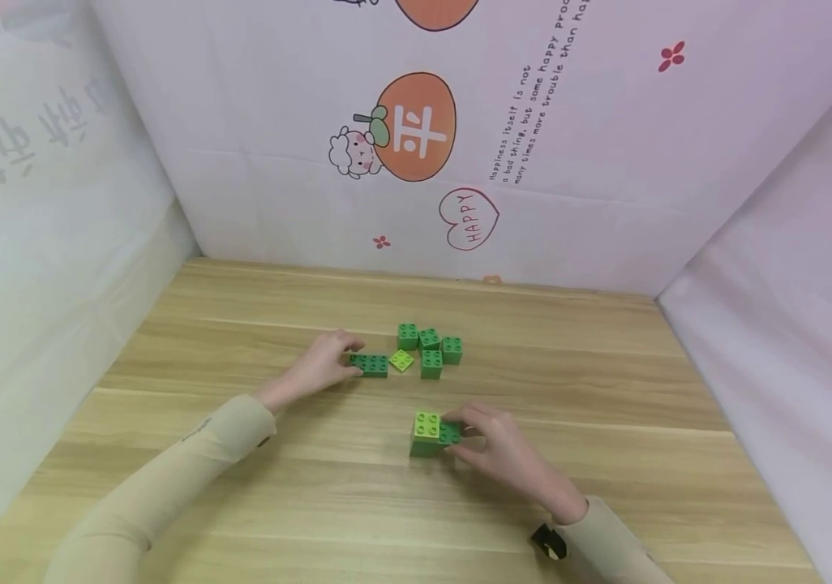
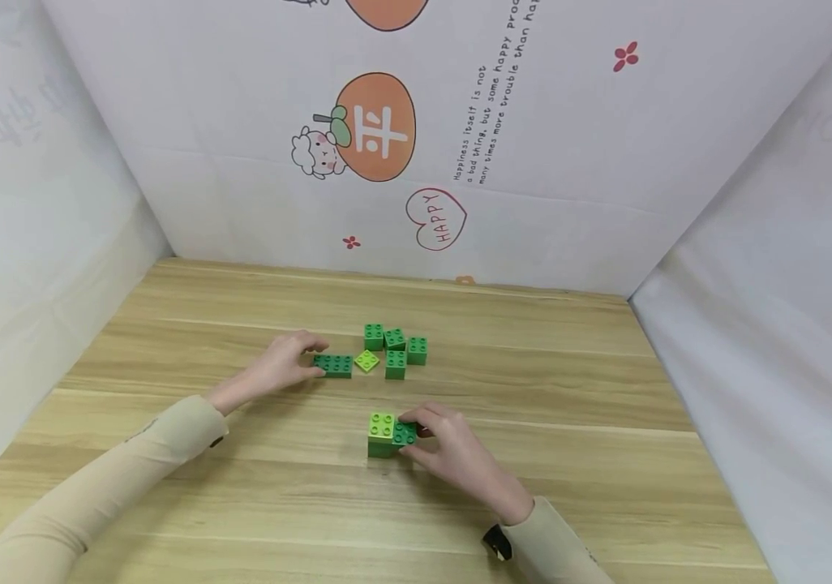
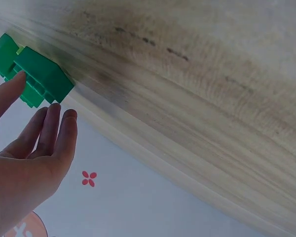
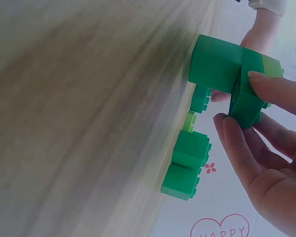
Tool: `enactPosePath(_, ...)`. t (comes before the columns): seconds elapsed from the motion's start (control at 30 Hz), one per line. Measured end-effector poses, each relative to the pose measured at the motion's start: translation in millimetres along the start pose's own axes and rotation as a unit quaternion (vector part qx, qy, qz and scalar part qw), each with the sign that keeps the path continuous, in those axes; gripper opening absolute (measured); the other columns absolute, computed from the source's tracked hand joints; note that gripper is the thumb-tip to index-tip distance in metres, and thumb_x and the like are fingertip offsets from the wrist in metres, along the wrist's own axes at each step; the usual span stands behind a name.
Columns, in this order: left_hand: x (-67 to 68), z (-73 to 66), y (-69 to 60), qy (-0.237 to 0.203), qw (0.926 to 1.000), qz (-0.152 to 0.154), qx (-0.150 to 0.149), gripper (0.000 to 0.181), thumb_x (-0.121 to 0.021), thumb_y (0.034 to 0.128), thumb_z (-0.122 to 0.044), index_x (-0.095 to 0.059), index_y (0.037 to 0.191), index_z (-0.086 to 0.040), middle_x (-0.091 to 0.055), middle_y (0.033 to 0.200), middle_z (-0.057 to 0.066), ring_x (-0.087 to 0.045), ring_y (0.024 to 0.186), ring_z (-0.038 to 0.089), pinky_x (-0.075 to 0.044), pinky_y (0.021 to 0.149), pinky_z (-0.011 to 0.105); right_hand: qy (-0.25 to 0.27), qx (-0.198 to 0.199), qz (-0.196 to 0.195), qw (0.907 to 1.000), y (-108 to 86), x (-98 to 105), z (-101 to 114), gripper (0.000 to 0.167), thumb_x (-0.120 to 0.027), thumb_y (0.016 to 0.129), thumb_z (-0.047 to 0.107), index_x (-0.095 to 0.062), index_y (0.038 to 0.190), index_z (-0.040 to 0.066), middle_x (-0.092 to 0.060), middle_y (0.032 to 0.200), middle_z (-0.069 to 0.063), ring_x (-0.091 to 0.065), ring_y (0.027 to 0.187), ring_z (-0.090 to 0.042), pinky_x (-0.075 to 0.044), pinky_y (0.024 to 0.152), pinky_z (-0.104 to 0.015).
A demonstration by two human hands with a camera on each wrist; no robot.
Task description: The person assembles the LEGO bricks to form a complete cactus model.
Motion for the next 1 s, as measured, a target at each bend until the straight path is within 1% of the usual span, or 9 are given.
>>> enactPosePath(0.2,-0.9,0.2,1.8,0.009,0.9999,0.002,-0.007,0.046,-0.077,0.0828,-0.009,-0.062,0.123,0.006,-0.067,0.123,0.022,-0.063,0.115,0.035,-0.055,0.101,0.047,0.002,0.003,0.001,1.0000,0.0,0.3,0.6,0.038,-0.080,0.078,0.004,-0.067,0.114,0.002,-0.072,0.107,-0.008,-0.071,0.094,-0.018,-0.062,0.082,-0.025)
enactPosePath(0.33,-2.5,0.7,2.3,0.009,0.9999,0.006,-0.005,0.046,-0.078,0.0816,-0.009,-0.063,0.122,0.005,-0.067,0.123,0.022,-0.064,0.115,0.035,-0.055,0.101,0.045,0.004,0.002,0.002,1.0000,-0.3,0.3,0.7,0.038,-0.080,0.078,0.004,-0.067,0.114,0.002,-0.071,0.107,-0.008,-0.071,0.094,-0.018,-0.062,0.082,-0.025)
enactPosePath(0.53,-5.1,0.8,2.3,0.013,0.9998,0.004,-0.017,0.044,-0.078,0.0817,-0.007,-0.063,0.121,0.007,-0.068,0.122,0.023,-0.065,0.114,0.035,-0.056,0.100,0.046,0.001,0.000,0.000,1.0000,-0.6,0.3,0.6,0.038,-0.080,0.078,0.004,-0.067,0.114,0.002,-0.072,0.107,-0.009,-0.071,0.093,-0.018,-0.062,0.082,-0.025)
enactPosePath(0.67,-6.3,1.1,2.0,0.006,0.9999,0.007,-0.014,0.043,-0.077,0.0819,-0.005,-0.063,0.121,0.007,-0.067,0.122,0.023,-0.064,0.114,0.035,-0.055,0.101,0.046,-0.001,0.002,-0.002,1.0000,-0.5,0.2,0.8,0.039,-0.080,0.077,0.004,-0.067,0.114,0.002,-0.072,0.107,-0.009,-0.071,0.093,-0.018,-0.062,0.082,-0.025)
enactPosePath(1.0,-8.7,3.1,4.8,0.007,0.9998,0.015,-0.008,0.041,-0.077,0.0825,-0.006,-0.064,0.120,0.006,-0.068,0.120,0.022,-0.065,0.111,0.033,-0.057,0.098,0.045,0.005,0.000,-0.001,1.0000,-1.2,0.9,1.5,0.039,-0.080,0.078,0.005,-0.067,0.114,0.002,-0.072,0.108,-0.009,-0.071,0.094,-0.018,-0.062,0.082,-0.026)
Point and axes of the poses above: each hand's wrist, its own y-axis towards the middle knuckle, its own x-axis out of the back of the hand, z = x × y, the point moved 2 cm from there along y, towards the middle knuckle
